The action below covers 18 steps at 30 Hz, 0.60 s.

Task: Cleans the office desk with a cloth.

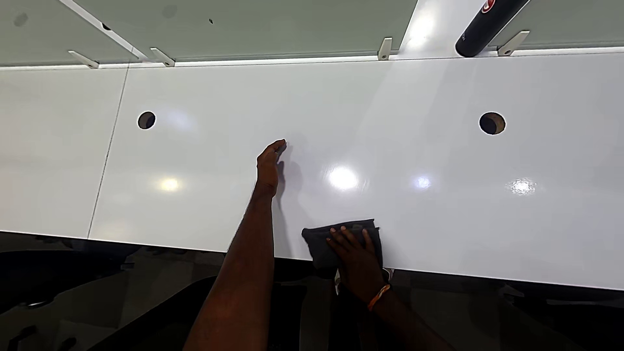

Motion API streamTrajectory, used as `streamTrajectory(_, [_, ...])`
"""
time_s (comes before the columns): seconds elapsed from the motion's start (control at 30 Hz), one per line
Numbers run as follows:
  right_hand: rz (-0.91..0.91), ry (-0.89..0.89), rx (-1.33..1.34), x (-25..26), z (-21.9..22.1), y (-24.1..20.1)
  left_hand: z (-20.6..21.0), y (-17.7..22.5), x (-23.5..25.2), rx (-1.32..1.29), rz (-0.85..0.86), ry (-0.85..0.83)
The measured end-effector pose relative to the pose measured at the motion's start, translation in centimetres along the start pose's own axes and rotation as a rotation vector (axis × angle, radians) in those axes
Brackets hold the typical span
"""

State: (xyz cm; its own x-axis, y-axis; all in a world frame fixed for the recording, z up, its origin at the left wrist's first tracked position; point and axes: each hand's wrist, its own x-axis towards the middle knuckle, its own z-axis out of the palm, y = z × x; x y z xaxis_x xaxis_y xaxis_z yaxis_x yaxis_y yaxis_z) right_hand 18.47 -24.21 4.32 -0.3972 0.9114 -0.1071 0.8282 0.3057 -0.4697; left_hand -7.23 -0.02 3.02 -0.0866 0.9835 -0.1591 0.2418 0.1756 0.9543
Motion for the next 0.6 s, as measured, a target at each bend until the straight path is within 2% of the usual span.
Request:
streamTrajectory(0.13, [0.032, 0.008, -0.021, 0.1, -0.9, 2.3, 0.6, 0.3, -0.2, 0.039, -0.006, -0.015])
streamTrajectory(0.23, [0.064, 0.023, -0.027, -3.3, -1.0, 3.0, 1.2, -0.5, -0.3, 0.078, 0.032, -0.025])
streamTrajectory(0.4, [0.112, 0.041, -0.094, -8.5, -1.4, 4.3, 2.3, -1.3, -0.5, 0.385, 0.170, -0.022])
streamTrajectory(0.5, [0.149, 0.043, -0.062, -7.3, -1.7, 4.6, 2.9, -1.4, -0.9, 0.585, 0.200, -0.038])
streamTrajectory(0.6, [0.166, 0.072, -0.034, -4.5, -1.6, 5.2, 3.0, -1.4, -1.0, 0.640, 0.194, -0.059])
